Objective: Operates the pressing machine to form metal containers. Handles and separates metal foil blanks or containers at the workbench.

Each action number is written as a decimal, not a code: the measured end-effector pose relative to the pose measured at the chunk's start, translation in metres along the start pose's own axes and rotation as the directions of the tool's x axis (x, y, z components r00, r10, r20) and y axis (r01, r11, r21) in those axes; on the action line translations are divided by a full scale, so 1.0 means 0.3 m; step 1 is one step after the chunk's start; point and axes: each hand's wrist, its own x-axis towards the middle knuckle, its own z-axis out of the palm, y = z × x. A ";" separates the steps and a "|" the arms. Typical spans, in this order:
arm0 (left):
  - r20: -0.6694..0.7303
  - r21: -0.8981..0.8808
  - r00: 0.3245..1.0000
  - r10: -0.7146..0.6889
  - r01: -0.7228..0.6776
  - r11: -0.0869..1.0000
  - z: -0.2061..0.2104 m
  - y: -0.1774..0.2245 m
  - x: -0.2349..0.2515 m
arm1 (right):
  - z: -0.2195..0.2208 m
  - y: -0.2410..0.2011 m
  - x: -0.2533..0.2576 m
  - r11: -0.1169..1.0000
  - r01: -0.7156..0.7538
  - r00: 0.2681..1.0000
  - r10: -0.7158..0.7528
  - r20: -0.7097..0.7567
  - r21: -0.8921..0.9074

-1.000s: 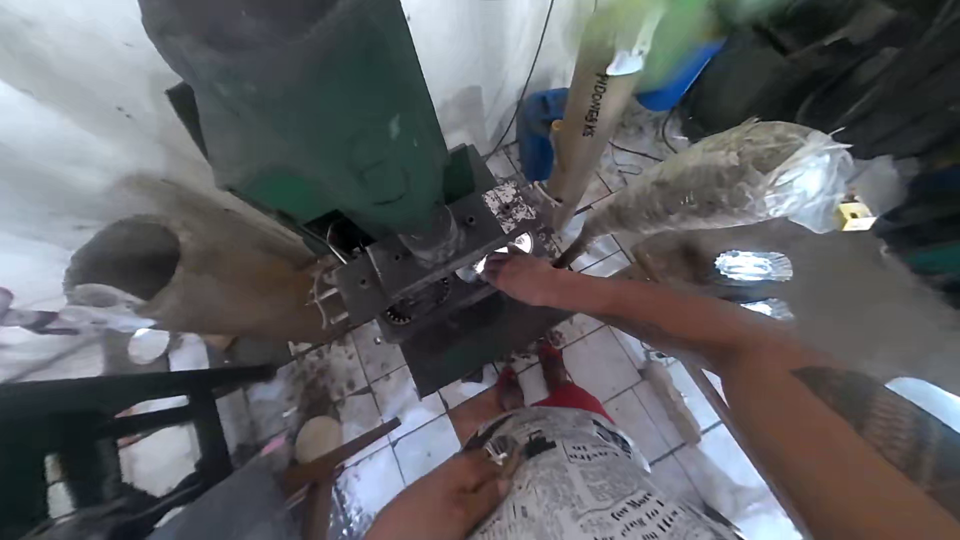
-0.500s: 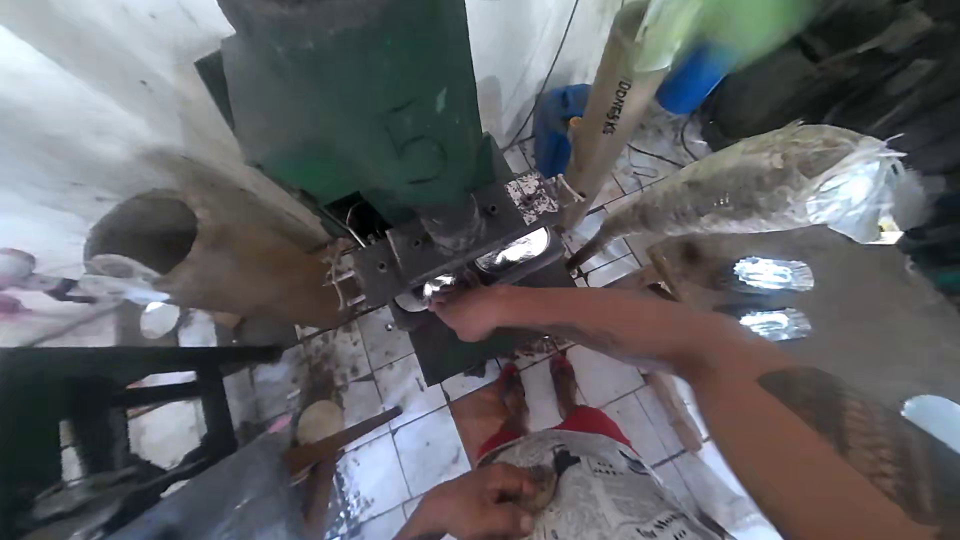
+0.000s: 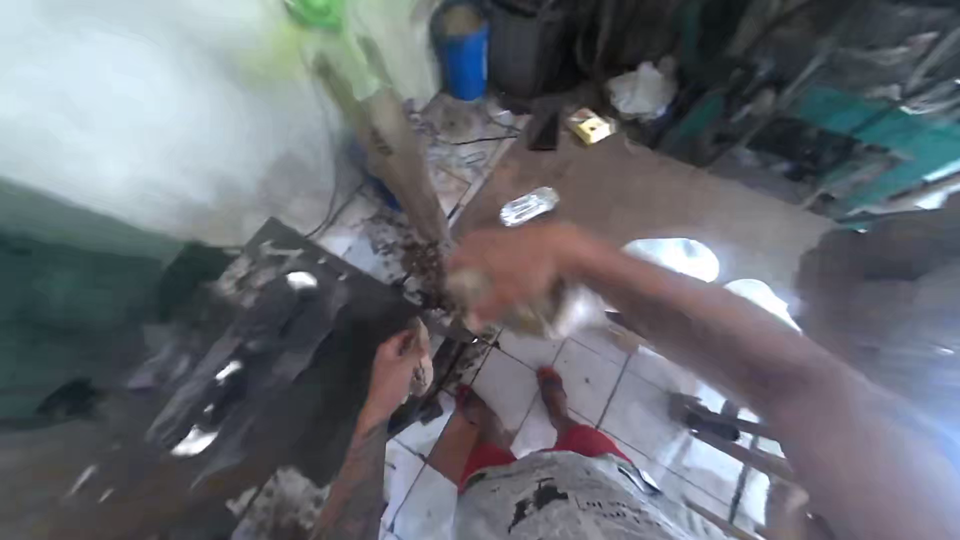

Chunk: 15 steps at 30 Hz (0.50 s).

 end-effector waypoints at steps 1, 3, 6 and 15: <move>0.058 0.087 0.997 0.047 -0.052 0.995 0.063 0.077 0.065 | 0.149 0.139 -0.119 0.999 -0.042 0.998 0.042 0.039 0.007; 0.279 0.299 0.955 0.096 -0.182 0.937 0.217 0.253 0.198 | 0.420 0.327 -0.346 0.961 -0.260 0.953 0.240 0.186 0.095; 0.569 0.526 0.812 0.130 -0.481 0.701 0.510 0.427 0.438 | 0.852 0.571 -0.589 0.744 -0.631 0.774 0.620 0.128 0.217; 0.779 0.572 0.626 0.028 -0.729 0.375 0.852 0.439 0.782 | 1.113 0.759 -0.711 0.581 -0.763 0.628 0.771 0.110 0.282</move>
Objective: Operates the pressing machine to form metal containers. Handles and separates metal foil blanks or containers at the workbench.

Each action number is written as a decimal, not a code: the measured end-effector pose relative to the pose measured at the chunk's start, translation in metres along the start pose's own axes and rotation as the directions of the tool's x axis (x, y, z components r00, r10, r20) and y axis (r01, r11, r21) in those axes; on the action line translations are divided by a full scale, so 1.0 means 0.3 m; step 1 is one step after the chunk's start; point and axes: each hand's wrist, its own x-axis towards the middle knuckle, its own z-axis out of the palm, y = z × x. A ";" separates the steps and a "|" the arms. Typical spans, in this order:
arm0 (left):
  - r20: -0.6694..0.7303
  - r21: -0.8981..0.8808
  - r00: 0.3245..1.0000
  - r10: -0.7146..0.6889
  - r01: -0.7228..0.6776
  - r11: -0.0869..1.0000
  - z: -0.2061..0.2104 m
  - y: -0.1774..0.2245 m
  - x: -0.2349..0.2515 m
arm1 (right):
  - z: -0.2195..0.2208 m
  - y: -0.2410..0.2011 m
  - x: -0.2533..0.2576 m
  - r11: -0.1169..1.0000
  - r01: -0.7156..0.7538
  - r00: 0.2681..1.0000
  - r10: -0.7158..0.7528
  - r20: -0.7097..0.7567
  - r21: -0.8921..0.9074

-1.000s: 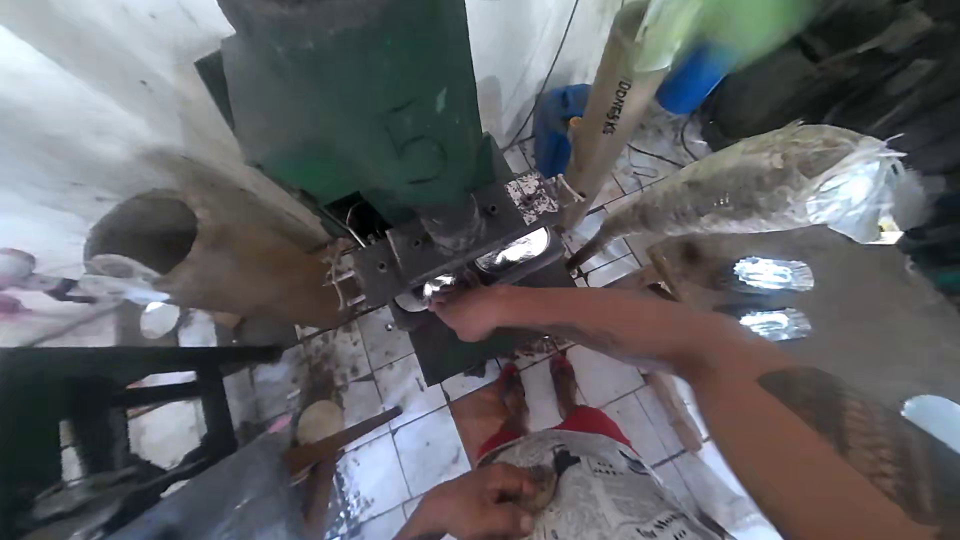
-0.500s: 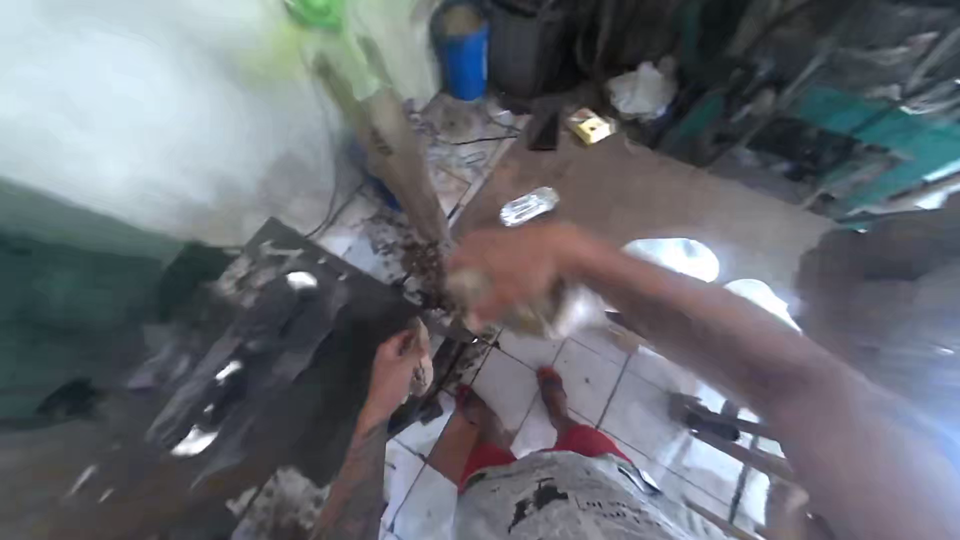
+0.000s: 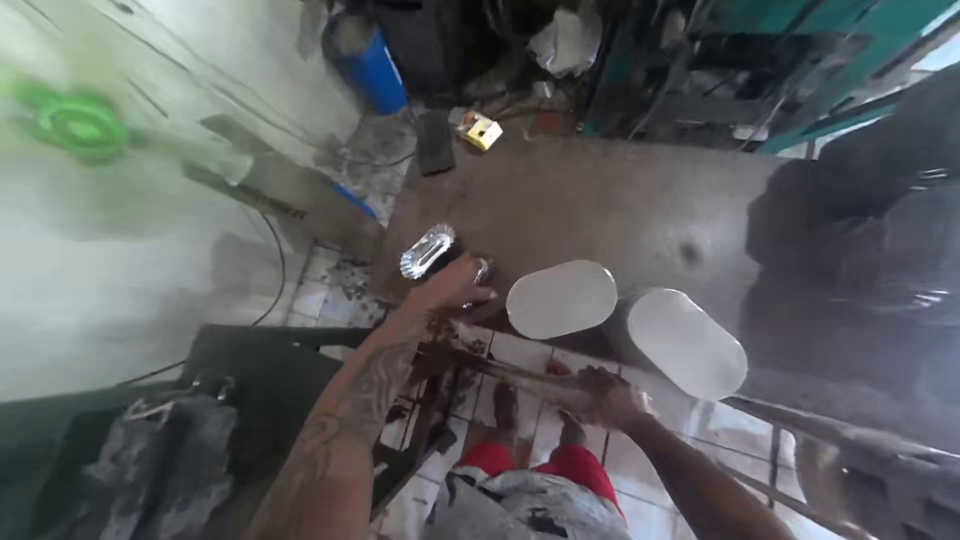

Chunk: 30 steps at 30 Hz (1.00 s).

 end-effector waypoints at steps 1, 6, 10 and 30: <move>-0.019 -0.021 1.000 -0.016 0.016 1.000 0.006 -0.004 0.007 | 0.000 0.009 0.013 1.000 -0.001 1.000 0.001 -0.028 -0.004; -0.007 -0.052 0.999 0.051 -0.052 0.997 0.012 -0.019 0.001 | 0.006 -0.038 -0.020 0.995 0.002 0.999 0.002 -0.044 0.095; -0.040 -0.025 0.990 0.134 -0.135 0.991 0.012 -0.056 -0.005 | -0.237 -0.269 -0.347 0.869 0.192 0.940 -0.029 -0.339 0.456; 0.288 -0.153 0.890 0.354 -0.322 0.934 -0.183 0.620 -0.102 | -0.590 -0.058 -0.455 0.882 0.433 0.706 -0.204 -0.678 0.186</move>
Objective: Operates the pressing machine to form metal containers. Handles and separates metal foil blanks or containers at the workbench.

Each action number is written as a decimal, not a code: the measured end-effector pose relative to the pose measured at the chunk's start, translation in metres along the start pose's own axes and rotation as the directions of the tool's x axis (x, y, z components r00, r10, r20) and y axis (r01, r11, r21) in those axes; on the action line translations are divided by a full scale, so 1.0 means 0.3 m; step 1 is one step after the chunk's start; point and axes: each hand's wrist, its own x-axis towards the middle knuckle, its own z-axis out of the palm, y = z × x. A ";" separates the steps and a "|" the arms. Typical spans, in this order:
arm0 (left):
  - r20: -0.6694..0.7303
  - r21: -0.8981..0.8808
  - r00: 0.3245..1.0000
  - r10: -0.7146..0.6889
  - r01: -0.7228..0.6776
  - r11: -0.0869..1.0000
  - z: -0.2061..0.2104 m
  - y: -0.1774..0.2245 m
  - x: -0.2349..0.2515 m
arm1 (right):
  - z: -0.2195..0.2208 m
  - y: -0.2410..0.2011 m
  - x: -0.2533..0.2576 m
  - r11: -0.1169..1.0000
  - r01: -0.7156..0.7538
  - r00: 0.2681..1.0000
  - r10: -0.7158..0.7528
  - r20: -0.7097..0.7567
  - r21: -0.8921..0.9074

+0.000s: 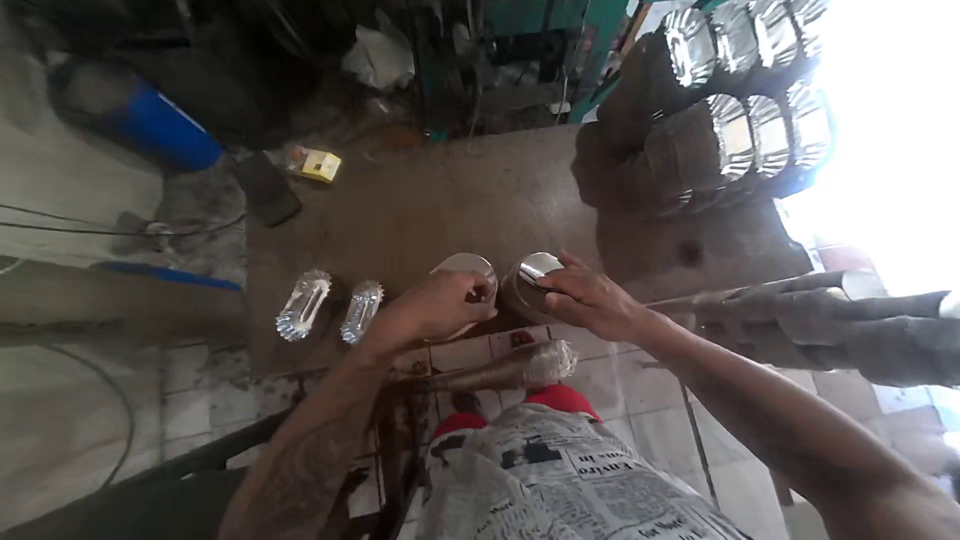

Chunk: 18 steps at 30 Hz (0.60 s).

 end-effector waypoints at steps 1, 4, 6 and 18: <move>0.074 -0.105 0.996 0.042 -0.034 0.994 -0.025 -0.008 -0.004 | -0.002 -0.001 -0.002 1.000 -0.007 1.000 0.007 0.006 0.016; 0.177 -0.244 0.982 0.073 -0.028 0.969 -0.067 -0.015 -0.002 | -0.006 0.005 -0.002 1.000 0.003 1.000 -0.003 0.012 0.031; 0.196 -0.266 0.977 0.086 -0.032 0.963 -0.072 -0.023 0.003 | 0.008 0.015 -0.006 0.999 0.028 0.999 -0.028 -0.030 0.016; -0.030 -0.050 0.997 0.065 -0.067 0.997 -0.020 0.023 -0.040 | 0.109 -0.037 -0.019 0.920 -0.006 0.981 -0.070 -0.179 -0.392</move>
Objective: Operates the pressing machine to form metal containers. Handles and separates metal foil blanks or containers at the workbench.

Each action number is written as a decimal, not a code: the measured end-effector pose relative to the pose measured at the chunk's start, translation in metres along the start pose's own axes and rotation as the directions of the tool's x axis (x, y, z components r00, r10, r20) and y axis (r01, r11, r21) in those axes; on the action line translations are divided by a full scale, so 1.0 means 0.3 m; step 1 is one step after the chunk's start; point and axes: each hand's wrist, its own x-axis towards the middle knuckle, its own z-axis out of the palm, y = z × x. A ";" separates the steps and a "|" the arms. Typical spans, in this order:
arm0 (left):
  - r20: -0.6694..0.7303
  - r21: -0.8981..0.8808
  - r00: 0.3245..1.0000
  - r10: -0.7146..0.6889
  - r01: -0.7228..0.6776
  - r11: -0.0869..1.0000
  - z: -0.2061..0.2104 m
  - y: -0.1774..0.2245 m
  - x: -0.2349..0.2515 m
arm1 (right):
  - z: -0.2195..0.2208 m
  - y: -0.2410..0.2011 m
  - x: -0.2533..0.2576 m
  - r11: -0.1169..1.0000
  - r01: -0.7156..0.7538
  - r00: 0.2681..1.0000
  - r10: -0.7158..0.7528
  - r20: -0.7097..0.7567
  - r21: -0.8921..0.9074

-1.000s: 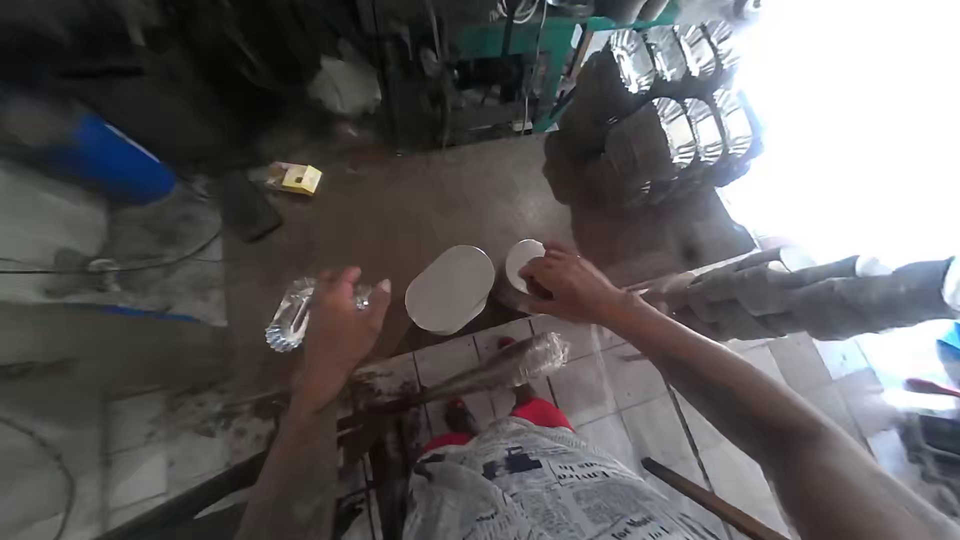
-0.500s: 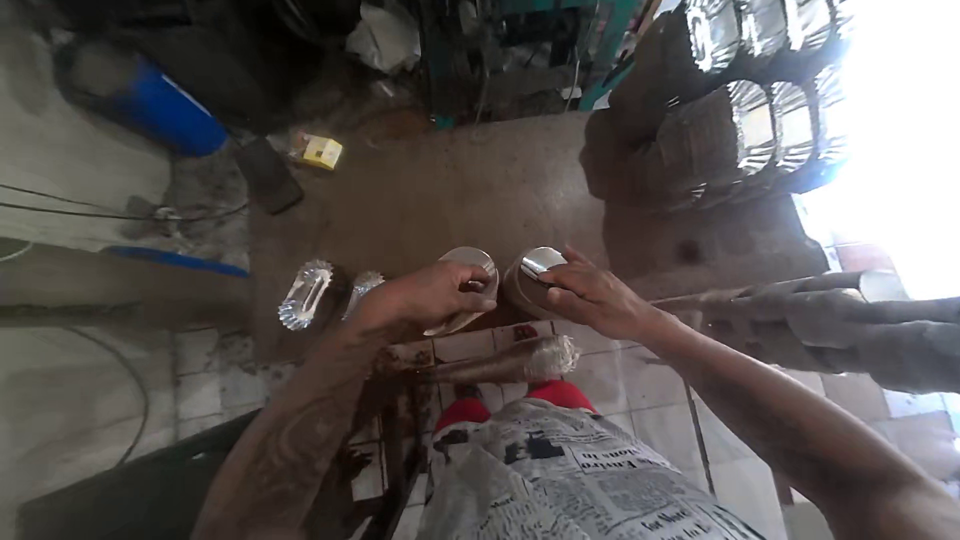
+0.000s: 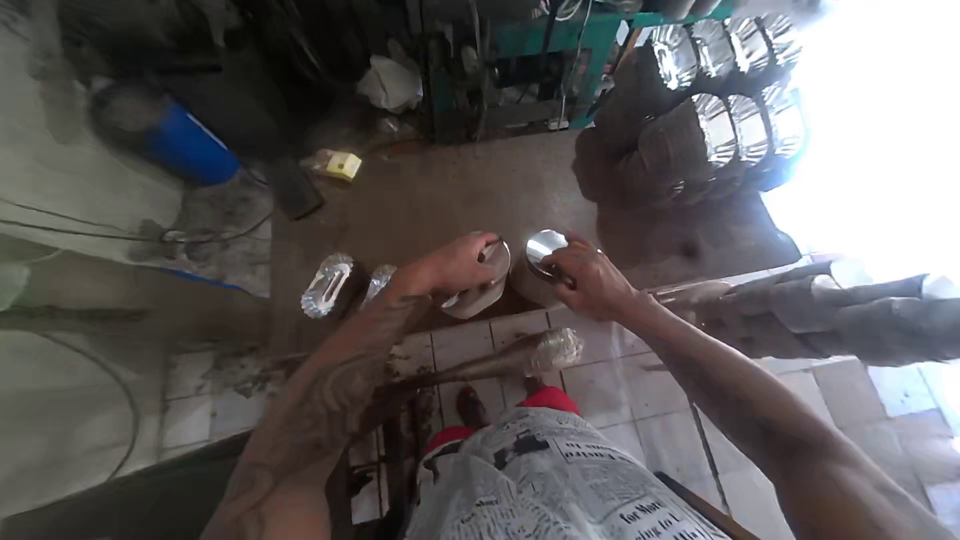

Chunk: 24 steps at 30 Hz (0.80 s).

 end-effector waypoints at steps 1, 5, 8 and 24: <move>-0.092 0.074 0.996 0.020 -0.013 0.997 0.031 0.021 -0.041 | -0.011 -0.045 -0.010 0.999 -0.017 1.000 0.016 -0.016 -0.048; -0.601 -0.290 0.786 0.146 -0.384 0.876 0.179 0.067 -0.350 | -0.048 -0.300 -0.039 0.763 -0.086 0.939 0.277 -0.204 0.641; -0.590 -0.788 0.764 -0.259 -0.477 0.388 0.358 0.001 -0.384 | 0.051 -0.473 -0.029 0.007 -0.198 0.826 0.539 0.164 0.980; 0.059 -0.511 0.929 -0.367 0.344 0.788 0.822 -0.398 0.187 | 0.284 -0.034 -0.454 0.938 -0.325 0.571 0.091 0.816 0.123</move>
